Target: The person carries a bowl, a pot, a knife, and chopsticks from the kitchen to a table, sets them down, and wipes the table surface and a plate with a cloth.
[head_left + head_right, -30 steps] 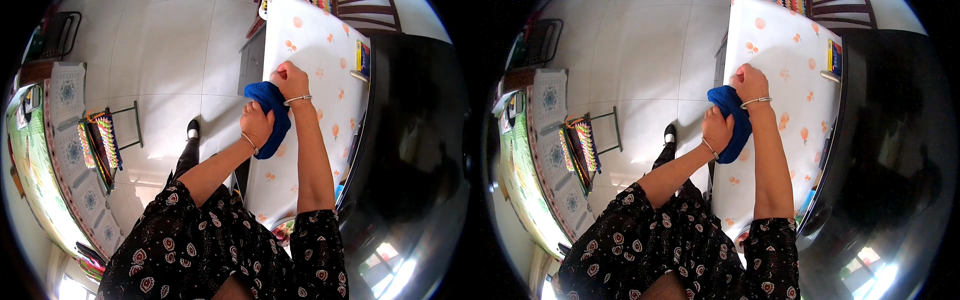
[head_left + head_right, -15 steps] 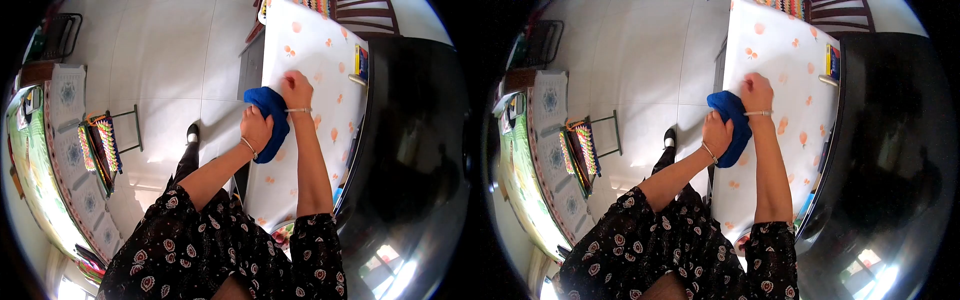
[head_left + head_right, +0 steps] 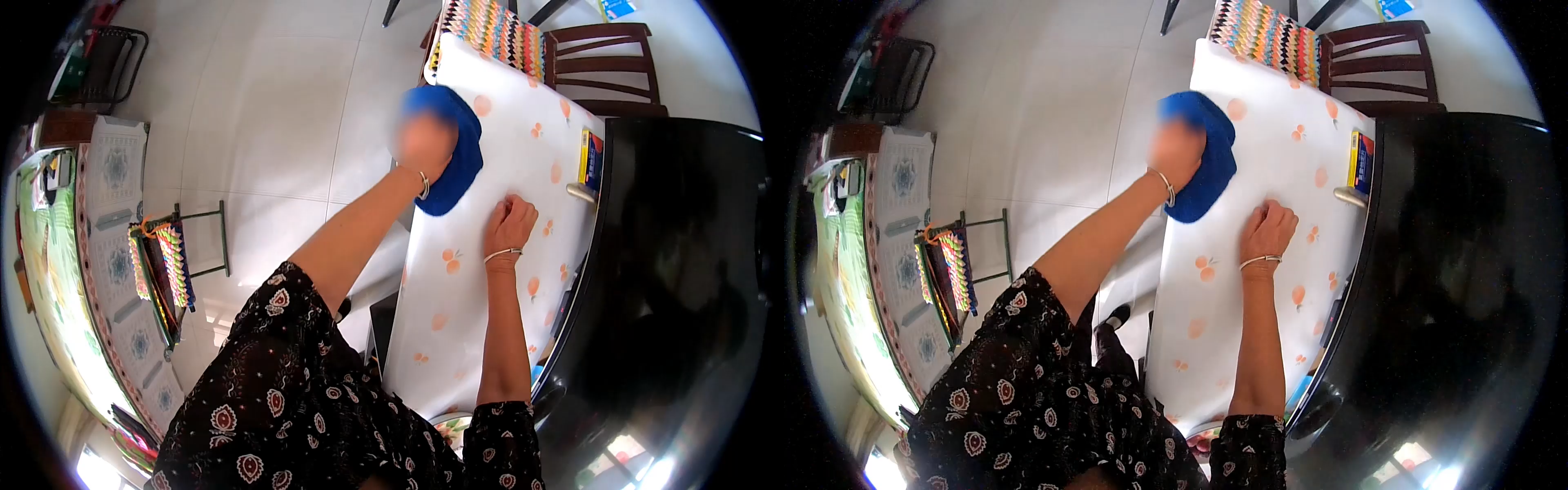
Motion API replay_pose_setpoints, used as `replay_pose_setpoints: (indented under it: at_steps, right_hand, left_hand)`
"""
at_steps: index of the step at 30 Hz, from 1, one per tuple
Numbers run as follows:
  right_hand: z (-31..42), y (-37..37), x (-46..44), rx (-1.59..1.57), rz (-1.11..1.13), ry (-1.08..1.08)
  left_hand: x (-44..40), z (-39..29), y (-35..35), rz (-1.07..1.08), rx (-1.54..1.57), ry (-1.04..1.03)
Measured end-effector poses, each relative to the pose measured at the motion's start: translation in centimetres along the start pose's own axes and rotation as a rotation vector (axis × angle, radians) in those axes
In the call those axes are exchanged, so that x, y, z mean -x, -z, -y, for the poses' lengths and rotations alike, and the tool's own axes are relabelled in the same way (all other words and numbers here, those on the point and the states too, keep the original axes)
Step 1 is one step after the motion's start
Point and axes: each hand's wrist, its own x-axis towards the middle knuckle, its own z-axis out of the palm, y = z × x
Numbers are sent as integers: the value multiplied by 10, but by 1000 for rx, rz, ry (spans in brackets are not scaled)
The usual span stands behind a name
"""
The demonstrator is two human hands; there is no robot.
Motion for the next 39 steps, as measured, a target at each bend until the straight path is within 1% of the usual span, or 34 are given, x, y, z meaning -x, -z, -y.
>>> replay_pose_setpoints:
  at_steps: [2, 5, 8, 11, 14, 16, 17, 20, 21, 22, 24, 25, 26, 27, 28, 29, 32, 33, 35, 36, 38, 39]
  right_hand:
    - [-2, -3, -12, -2, 1, 10]
    - [-7, -6, -29, 10, 4, 44]
    - [-11, -7, -39, 7, 23, 44]
    - [-10, -8, -37, -13, 35, 16]
    - [-12, -9, -38, -27, 25, 10]
    - [-11, -8, -38, -27, 24, -9]
    - [-10, -8, -37, -31, 26, -17]
    - [-13, -10, -36, -14, 2, 12]
    - [-13, -10, -36, -7, 15, 7]
    - [-12, -8, -37, -2, 27, -1]
    - [-13, -7, -36, 7, 36, -6]
    - [-14, -8, -36, 15, 34, -4]
    - [-15, -9, -35, 22, 29, -2]
    - [-14, -10, -37, 6, 17, -6]
    - [-13, -9, -36, -7, 11, -11]
    - [-14, -7, -34, -18, -1, -16]
    - [-19, 0, -20, -263, -32, -119]
    - [-18, 8, -7, -337, -53, -190]
    - [-7, 31, 28, -474, -118, -344]
    - [-10, 37, 53, -403, -166, -347]
    - [-3, 61, 98, -610, -139, -572]
    - [1, 74, 117, -588, -122, -641]
  left_hand:
    - [-29, 7, -3, 20, -31, 5]
    - [-62, 19, -6, -62, -59, -64]
    - [-99, 31, -13, -107, -97, -63]
    - [-136, 48, -30, -122, -38, -8]
    - [-156, 55, -30, -97, -112, -34]
    - [-154, 41, -18, 33, -61, 82]
    - [-146, 36, -10, 99, -39, 145]
    - [-106, 26, -30, -142, -211, 86]
    - [-83, 11, -12, -141, -81, 101]
    - [-60, 2, -5, -204, -74, 56]
    - [-16, -19, 16, -130, 36, 34]
    - [7, -26, 21, -102, 43, -1]
    - [27, -35, 28, -99, 126, -38]
    - [49, -42, 33, -45, 112, -60]
    - [71, -49, 38, 46, -50, -94]
    - [93, -58, 46, 128, -101, -135]
    - [156, -74, 58, 213, 17, -242]
    - [175, -80, 63, 237, 90, -274]
    - [203, -86, 63, 320, 178, -406]
    - [210, -87, 65, 358, 209, -457]
    - [197, -81, 63, 356, 151, -494]
    - [186, -78, 60, 361, 123, -512]
